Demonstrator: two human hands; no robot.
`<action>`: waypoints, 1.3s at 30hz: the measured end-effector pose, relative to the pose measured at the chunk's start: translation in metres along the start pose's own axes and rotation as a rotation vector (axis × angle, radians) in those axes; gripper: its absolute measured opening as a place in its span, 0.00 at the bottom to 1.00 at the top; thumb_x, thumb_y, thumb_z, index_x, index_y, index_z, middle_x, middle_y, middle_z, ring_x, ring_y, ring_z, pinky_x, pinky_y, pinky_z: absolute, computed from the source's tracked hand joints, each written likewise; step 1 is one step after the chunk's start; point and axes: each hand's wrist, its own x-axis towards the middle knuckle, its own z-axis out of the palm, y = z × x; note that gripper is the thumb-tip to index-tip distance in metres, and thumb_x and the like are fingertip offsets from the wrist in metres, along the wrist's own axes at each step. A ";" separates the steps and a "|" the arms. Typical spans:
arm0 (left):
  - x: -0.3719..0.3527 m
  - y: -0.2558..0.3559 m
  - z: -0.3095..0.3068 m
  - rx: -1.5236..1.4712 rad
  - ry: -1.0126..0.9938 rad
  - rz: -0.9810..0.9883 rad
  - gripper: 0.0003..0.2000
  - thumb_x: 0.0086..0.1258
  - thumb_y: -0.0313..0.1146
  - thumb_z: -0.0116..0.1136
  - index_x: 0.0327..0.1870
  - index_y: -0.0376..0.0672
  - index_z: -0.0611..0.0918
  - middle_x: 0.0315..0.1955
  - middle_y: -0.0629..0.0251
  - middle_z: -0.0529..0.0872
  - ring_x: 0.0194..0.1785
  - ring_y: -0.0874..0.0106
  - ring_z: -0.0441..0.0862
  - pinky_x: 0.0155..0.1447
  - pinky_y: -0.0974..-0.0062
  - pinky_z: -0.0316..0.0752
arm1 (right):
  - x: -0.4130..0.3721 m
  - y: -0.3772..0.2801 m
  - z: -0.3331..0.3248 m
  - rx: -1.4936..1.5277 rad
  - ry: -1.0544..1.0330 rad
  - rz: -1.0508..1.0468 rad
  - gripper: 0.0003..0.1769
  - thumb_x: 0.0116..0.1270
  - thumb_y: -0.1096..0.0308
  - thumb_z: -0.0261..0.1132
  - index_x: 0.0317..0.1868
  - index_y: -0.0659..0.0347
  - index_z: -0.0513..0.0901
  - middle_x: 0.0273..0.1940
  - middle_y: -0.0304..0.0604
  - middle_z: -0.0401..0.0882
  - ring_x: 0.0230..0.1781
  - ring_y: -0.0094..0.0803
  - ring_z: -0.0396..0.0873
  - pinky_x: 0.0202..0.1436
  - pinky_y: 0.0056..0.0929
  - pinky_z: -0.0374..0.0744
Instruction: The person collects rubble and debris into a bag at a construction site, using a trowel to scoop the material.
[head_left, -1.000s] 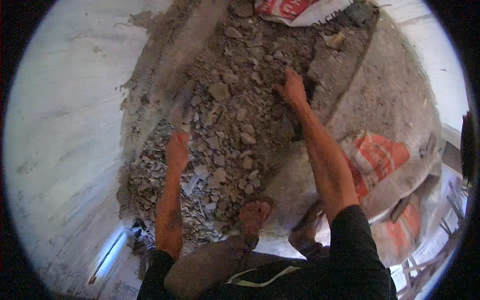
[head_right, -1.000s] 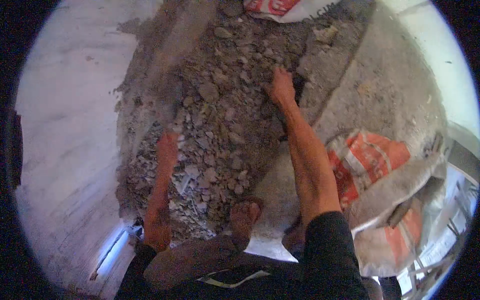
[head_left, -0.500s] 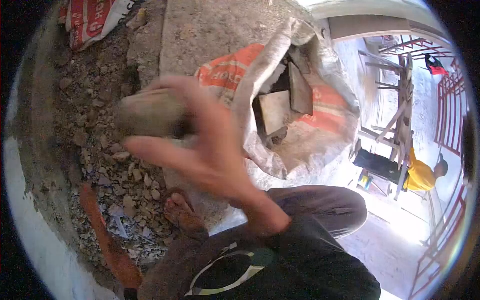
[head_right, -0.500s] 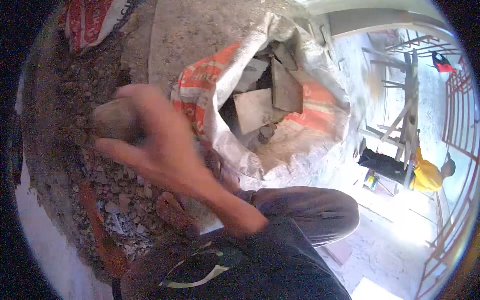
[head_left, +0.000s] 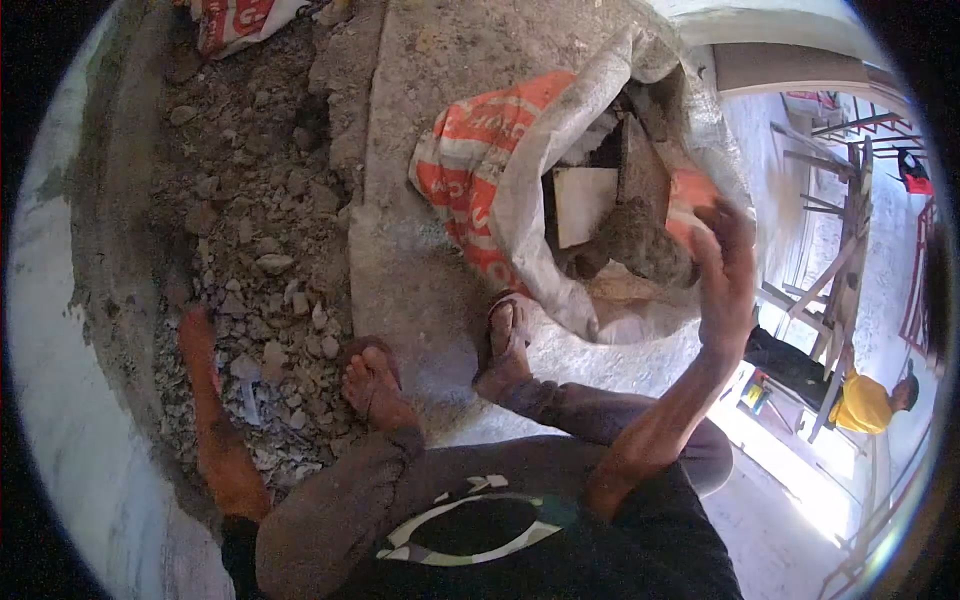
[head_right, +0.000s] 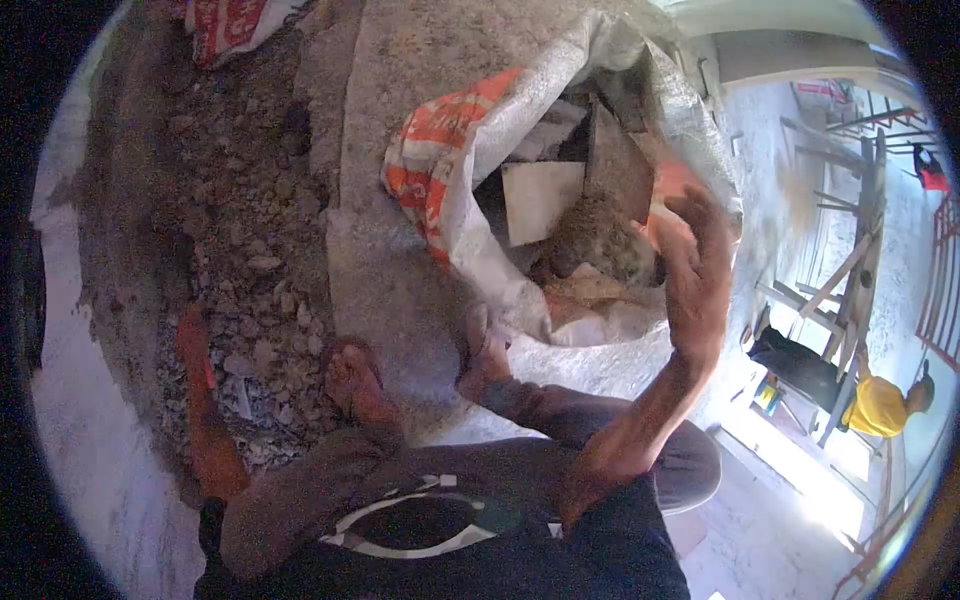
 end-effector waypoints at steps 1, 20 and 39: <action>0.000 0.001 0.000 -0.026 0.018 0.006 0.16 0.76 0.40 0.44 0.54 0.40 0.78 0.49 0.53 0.81 0.52 0.58 0.78 0.53 0.61 0.72 | 0.005 0.015 -0.003 -0.279 -0.099 -0.181 0.17 0.68 0.68 0.63 0.55 0.64 0.76 0.48 0.46 0.80 0.48 0.33 0.78 0.51 0.31 0.77; 0.041 0.024 -0.096 -0.151 0.031 -0.123 0.28 0.77 0.50 0.34 0.66 0.36 0.67 0.59 0.43 0.75 0.52 0.46 0.79 0.54 0.52 0.75 | 0.002 0.176 -0.060 -0.120 0.097 0.236 0.34 0.72 0.49 0.52 0.67 0.68 0.67 0.52 0.55 0.79 0.44 0.44 0.80 0.47 0.39 0.81; -0.004 0.040 -0.103 -0.196 -0.125 0.099 0.25 0.78 0.47 0.35 0.53 0.31 0.78 0.37 0.40 0.82 0.42 0.47 0.82 0.47 0.49 0.76 | -0.080 -0.061 0.417 0.166 -0.557 -0.332 0.34 0.72 0.49 0.55 0.70 0.61 0.63 0.66 0.64 0.63 0.69 0.56 0.60 0.70 0.51 0.59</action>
